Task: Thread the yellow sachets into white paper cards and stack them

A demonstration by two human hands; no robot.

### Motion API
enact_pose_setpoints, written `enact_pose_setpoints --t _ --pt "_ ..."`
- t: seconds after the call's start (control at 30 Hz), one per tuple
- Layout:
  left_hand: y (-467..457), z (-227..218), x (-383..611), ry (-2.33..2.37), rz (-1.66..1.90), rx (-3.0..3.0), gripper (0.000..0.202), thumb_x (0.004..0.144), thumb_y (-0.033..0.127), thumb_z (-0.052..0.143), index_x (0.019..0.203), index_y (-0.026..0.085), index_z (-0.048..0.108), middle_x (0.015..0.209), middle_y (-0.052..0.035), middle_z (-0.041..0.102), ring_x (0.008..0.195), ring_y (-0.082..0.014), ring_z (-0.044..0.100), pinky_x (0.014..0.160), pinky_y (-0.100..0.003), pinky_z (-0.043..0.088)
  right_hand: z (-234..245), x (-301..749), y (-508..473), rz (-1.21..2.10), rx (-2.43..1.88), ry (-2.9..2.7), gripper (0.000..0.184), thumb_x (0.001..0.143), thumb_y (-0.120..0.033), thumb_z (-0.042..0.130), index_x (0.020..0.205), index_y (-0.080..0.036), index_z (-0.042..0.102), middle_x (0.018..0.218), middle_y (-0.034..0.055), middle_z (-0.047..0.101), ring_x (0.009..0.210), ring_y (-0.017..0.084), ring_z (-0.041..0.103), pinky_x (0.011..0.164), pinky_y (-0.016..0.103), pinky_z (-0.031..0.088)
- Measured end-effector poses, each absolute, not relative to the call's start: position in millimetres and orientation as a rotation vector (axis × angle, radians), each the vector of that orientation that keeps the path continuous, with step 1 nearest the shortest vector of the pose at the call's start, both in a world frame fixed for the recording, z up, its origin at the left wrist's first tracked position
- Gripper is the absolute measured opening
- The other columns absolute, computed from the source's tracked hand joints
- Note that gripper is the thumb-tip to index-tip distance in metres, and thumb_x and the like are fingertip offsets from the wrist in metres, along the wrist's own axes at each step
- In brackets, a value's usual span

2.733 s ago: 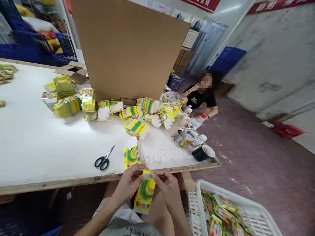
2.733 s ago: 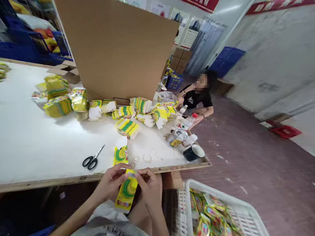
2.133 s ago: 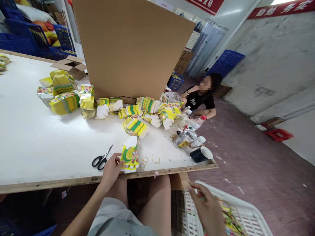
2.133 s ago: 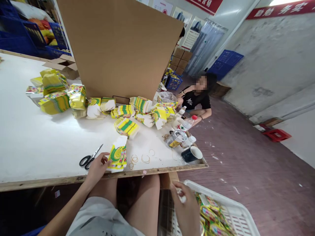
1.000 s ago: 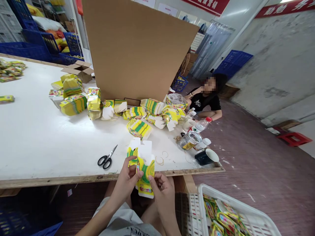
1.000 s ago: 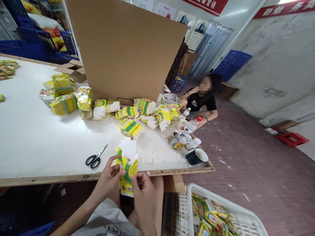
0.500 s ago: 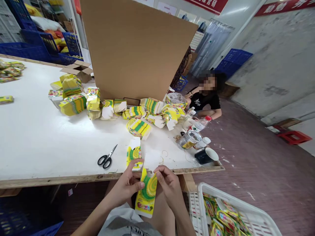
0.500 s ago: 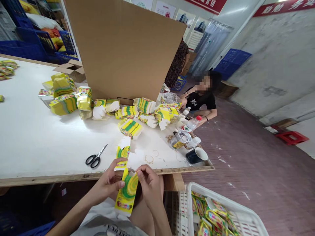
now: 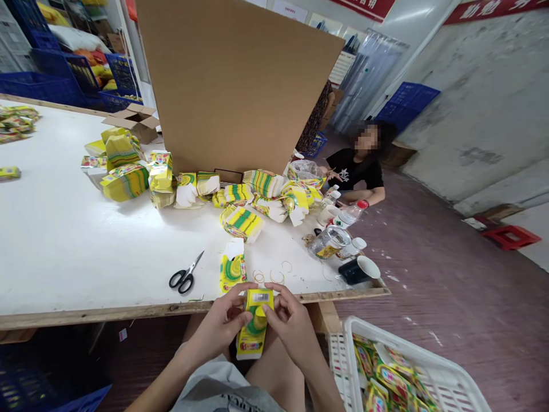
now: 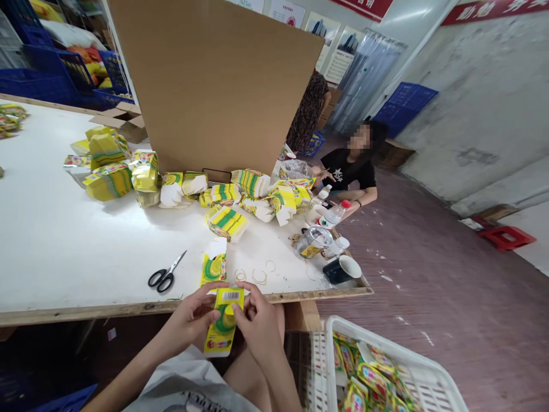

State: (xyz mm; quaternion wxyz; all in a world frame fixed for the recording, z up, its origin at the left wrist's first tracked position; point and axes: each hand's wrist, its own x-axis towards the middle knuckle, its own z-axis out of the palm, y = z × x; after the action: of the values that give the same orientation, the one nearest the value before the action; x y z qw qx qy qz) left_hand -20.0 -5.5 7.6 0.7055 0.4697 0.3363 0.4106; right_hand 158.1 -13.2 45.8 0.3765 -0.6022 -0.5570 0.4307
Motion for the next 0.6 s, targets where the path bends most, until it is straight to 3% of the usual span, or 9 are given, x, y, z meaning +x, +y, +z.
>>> enact_pose_setpoints --t 0.1,0.37,0.6 --pt "-6.7 9.8 -21.3 0.742 0.895 1.040 0.053 0.085 0.026 0.065 0.136 0.024 0.052 0.119 -0.0123 0.070 0.107 -0.0273 0.066 0.092 -0.037 0.051 41.6 155.4 -13.3 0.991 -1.586 -1.457 0.034 0.076 -0.028 0.065 0.109 -0.020 0.066 0.061 -0.0070 0.045 0.055 0.013 0.045 0.054 0.022 0.039" --pt "-7.1 12.8 -19.5 0.724 0.910 1.039 0.050 0.086 0.026 0.065 0.134 0.023 0.052 0.121 -0.0120 0.069 0.109 -0.0273 0.065 0.092 -0.036 0.050 38.3 149.1 -15.2 0.972 -1.585 -1.421 0.031 0.071 -0.027 0.069 0.102 -0.024 0.065 0.071 -0.0019 0.066 0.063 0.018 0.060 0.059 0.025 0.048" --pt "-2.3 11.1 -20.2 0.681 0.939 0.883 0.052 0.077 0.032 0.076 0.124 0.021 0.057 0.099 -0.0089 0.076 0.091 -0.0251 0.071 0.081 -0.034 0.053 35.4 158.6 -16.2 0.988 -1.471 -1.380 0.029 0.080 -0.035 0.068 0.106 -0.022 0.070 0.086 0.0036 0.071 0.070 0.018 0.062 0.064 0.027 0.051"
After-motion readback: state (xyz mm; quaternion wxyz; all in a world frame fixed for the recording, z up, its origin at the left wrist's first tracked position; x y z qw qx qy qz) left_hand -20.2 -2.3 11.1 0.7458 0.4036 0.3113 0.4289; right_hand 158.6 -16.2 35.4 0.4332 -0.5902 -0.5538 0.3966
